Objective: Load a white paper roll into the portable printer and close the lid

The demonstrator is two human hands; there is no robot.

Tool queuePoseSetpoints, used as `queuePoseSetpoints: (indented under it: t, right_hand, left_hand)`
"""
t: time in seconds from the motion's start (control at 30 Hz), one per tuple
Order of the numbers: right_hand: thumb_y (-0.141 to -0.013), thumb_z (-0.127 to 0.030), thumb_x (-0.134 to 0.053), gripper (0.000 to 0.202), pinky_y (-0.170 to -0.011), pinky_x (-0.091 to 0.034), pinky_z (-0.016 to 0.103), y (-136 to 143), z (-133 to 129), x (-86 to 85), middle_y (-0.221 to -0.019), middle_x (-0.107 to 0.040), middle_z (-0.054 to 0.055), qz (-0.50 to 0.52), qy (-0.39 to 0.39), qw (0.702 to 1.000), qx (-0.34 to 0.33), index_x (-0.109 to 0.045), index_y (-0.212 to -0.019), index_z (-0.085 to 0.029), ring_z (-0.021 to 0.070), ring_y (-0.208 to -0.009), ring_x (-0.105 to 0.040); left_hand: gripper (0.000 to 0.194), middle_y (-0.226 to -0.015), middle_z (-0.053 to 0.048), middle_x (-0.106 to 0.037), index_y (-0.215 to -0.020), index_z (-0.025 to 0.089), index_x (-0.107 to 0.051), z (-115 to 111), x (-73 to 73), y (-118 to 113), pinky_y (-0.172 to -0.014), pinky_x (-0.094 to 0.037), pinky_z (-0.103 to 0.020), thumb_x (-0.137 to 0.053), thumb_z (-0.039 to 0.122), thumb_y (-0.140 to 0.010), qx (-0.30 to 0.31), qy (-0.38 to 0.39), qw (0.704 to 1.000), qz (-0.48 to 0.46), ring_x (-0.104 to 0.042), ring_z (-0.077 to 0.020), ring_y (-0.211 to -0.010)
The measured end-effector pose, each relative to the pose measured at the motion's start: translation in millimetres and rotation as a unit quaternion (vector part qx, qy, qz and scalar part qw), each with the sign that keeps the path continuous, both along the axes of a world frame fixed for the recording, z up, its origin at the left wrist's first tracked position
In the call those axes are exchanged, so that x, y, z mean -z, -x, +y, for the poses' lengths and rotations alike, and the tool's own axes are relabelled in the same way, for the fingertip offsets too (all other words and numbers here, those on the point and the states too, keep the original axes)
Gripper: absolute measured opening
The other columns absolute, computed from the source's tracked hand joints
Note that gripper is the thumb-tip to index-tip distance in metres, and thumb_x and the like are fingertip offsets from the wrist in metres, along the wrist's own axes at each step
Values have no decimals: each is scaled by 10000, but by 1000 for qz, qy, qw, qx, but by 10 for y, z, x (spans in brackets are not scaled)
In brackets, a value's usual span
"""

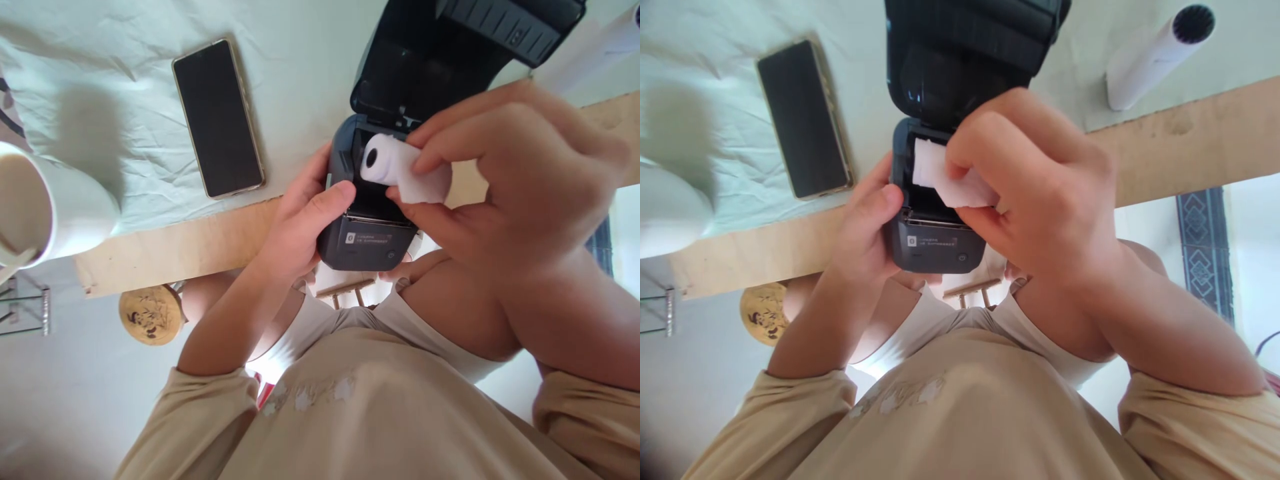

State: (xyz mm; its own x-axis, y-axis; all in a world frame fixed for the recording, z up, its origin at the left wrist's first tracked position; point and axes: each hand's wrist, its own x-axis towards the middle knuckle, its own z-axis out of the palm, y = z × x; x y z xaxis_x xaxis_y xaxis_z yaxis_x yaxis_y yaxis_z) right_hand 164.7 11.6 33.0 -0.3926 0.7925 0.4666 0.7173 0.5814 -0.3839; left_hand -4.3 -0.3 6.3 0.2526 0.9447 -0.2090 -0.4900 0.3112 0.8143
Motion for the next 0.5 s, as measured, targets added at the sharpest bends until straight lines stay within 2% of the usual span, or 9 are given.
queuePoseSetpoints:
  t: [0.1,0.23,0.3,0.37,0.4,0.43,0.47,0.5]
  right_hand:
    - [-755,-127,-557,109,-763,-465,289,5,14,41,-1024,-612,6,2,-12,1000,-28,-553,-835,-201,128,-907,-599]
    - [-719,-179,-619,107,-671,-392,295,-5,-26,49,-829,-561,23,31,-58,997,-49,-570,-804,-223,122,-775,-522]
    - [-718,-203,-639,120,-654,-385,292,1,-68,47,-728,-544,-4,39,-70,994,-78,-553,-797,-231,104,-715,-504]
    - [-729,-255,-655,121,-665,-389,299,14,-102,46,-686,-558,-30,30,-71,989,-123,-552,-788,-232,100,-696,-520]
    - [-734,-294,-661,133,-673,-386,305,16,-111,43,-695,-576,-37,16,-71,987,-144,-557,-789,-230,105,-707,-534]
    - [-739,-332,-664,156,-681,-383,310,9,-113,36,-725,-595,-41,1,-64,985,-163,-565,-802,-229,113,-730,-546]
    - [-742,-358,-663,176,-685,-382,313,-12,-108,23,-753,-607,-42,-5,-59,982,-182,-572,-820,-230,116,-743,-551]
    - [-752,-378,-653,185,-695,-391,314,-48,-95,5,-779,-609,-41,-10,-40,981,-192,-575,-835,-232,114,-758,-553]
  left_hand:
    - [219,-785,14,-646,-1031,168,-561,-9,14,-1,-514,-481,-186,-513,281,-850,-7,-7,1000,2,-615,-78,-573]
    - [236,-764,15,-626,-1020,196,-568,-21,7,19,-508,-467,-206,-514,347,-848,6,-21,1000,2,-578,-80,-547]
    - [343,-912,-7,-633,-1088,204,-556,-18,22,41,-662,-513,-224,-606,376,-795,5,-29,1000,2,-616,-111,-747]
    - [515,-1096,-18,-606,-1192,228,-512,1,88,66,-831,-495,-242,-688,373,-730,11,-47,999,14,-589,-145,-965]
    - [612,-1173,-13,-581,-1243,250,-477,18,146,76,-878,-477,-252,-726,345,-692,23,-66,997,23,-569,-158,-1027]
    - [663,-1173,-5,-584,-1281,271,-444,39,218,84,-867,-474,-253,-722,334,-683,28,-107,994,28,-577,-156,-1009]
    - [685,-1152,2,-592,-1307,275,-422,62,298,89,-867,-468,-248,-705,310,-683,12,-161,986,33,-586,-143,-974]
    - [801,-1179,6,-586,-1320,273,-413,85,377,93,-851,-478,-242,-759,290,-598,21,-226,973,30,-597,-135,-938]
